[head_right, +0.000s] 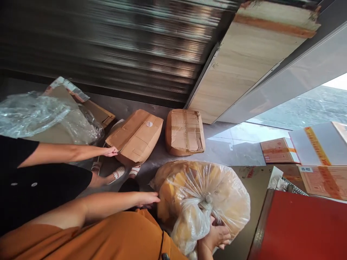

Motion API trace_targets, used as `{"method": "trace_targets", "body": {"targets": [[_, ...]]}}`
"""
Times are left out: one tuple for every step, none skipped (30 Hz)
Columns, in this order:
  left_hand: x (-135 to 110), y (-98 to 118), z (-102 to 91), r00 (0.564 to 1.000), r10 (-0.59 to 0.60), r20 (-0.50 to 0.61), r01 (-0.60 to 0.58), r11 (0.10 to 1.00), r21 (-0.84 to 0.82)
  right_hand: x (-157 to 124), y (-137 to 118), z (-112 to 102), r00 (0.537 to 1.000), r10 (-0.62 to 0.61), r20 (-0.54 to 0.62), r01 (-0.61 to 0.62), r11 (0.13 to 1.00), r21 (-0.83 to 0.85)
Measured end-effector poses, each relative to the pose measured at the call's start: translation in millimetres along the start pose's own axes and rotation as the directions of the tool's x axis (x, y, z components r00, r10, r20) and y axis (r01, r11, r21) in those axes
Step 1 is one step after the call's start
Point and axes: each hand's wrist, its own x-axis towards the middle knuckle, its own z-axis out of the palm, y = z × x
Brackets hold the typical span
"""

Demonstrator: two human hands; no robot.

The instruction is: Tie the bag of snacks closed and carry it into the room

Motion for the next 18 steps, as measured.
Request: {"method": "trace_targets", "body": {"targets": [[-1, -3, 5.2, 0.999, -0.010, 0.035, 0.011, 1.000, -0.017, 2, 6, -1, 1.000, 0.001, 0.016, -0.001, 1.000, -0.004], [-2, -6, 10.8, 0.998, -0.016, 0.067, 0.018, 0.999, -0.031, 3, 11, -2, 0.999, 0.002, 0.033, -0.002, 1.000, -0.011], [-4, -9, 16.8, 0.997, -0.014, 0.082, 0.018, 0.999, -0.043, 5, 17, -3, 0.999, 0.003, 0.050, -0.002, 1.000, -0.020], [-6, -13, 23.2, 0.997, -0.006, 0.080, 0.010, 0.999, -0.050, 6, 23, -5, 0.998, 0.003, 0.066, -0.001, 1.000, -0.030], [-7, -16, 29.9, 0.998, 0.006, 0.069, -0.002, 0.999, -0.052, 7, 29, -7, 0.997, 0.003, 0.080, 0.000, 0.999, -0.039], [-9, -20, 36.6, 0.998, 0.020, 0.052, -0.018, 0.999, -0.049, 7, 34, -9, 0.996, 0.004, 0.094, 0.000, 0.999, -0.047], [-10, -23, 42.9, 0.999, 0.037, 0.029, -0.036, 0.999, -0.040, 8, 39, -11, 0.994, 0.006, 0.108, -0.001, 0.999, -0.051], [-12, -26, 48.0, 0.999, 0.054, -0.001, -0.054, 0.998, -0.024, 8, 43, -13, 0.993, 0.009, 0.120, -0.003, 0.999, -0.052], [-12, -30, 51.5, 0.997, 0.069, -0.034, -0.069, 0.998, 0.000, 8, 47, -15, 0.991, 0.011, 0.131, -0.005, 0.999, -0.050], [-13, -33, 52.6, 0.995, 0.078, -0.069, -0.076, 0.997, 0.031, 8, 49, -16, 0.990, 0.011, 0.139, -0.005, 0.999, -0.045], [-13, -36, 50.9, 0.991, 0.082, -0.108, -0.075, 0.995, 0.068, 8, 51, -18, 0.990, 0.010, 0.143, -0.005, 0.999, -0.038], [-14, -40, 46.0, 0.985, 0.080, -0.152, -0.063, 0.992, 0.109, 9, 51, -18, 0.989, 0.008, 0.145, -0.004, 1.000, -0.031], [-15, -45, 38.1, 0.976, 0.071, -0.206, -0.041, 0.988, 0.149, 10, 52, -18, 0.989, 0.005, 0.146, -0.002, 1.000, -0.025], [-16, -50, 27.4, 0.961, 0.061, -0.272, -0.010, 0.983, 0.184, 12, 52, -18, 0.989, 0.002, 0.146, 0.001, 1.000, -0.022], [-18, -56, 14.4, 0.938, 0.052, -0.344, 0.023, 0.977, 0.210, 14, 53, -17, 0.990, 0.000, 0.144, 0.003, 1.000, -0.022], [-21, -64, -0.3, 0.907, 0.044, -0.420, 0.058, 0.972, 0.226, 16, 53, -16, 0.990, 0.003, 0.138, 0.001, 1.000, -0.027], [-25, -73, -15.9, 0.869, 0.038, -0.494, 0.090, 0.968, 0.233, 18, 54, -16, 0.992, 0.006, 0.128, -0.001, 0.999, -0.036], [-29, -83, -31.8, 0.827, 0.036, -0.561, 0.115, 0.966, 0.231, 19, 54, -15, 0.993, -0.001, 0.119, 0.006, 0.999, -0.045]]}}
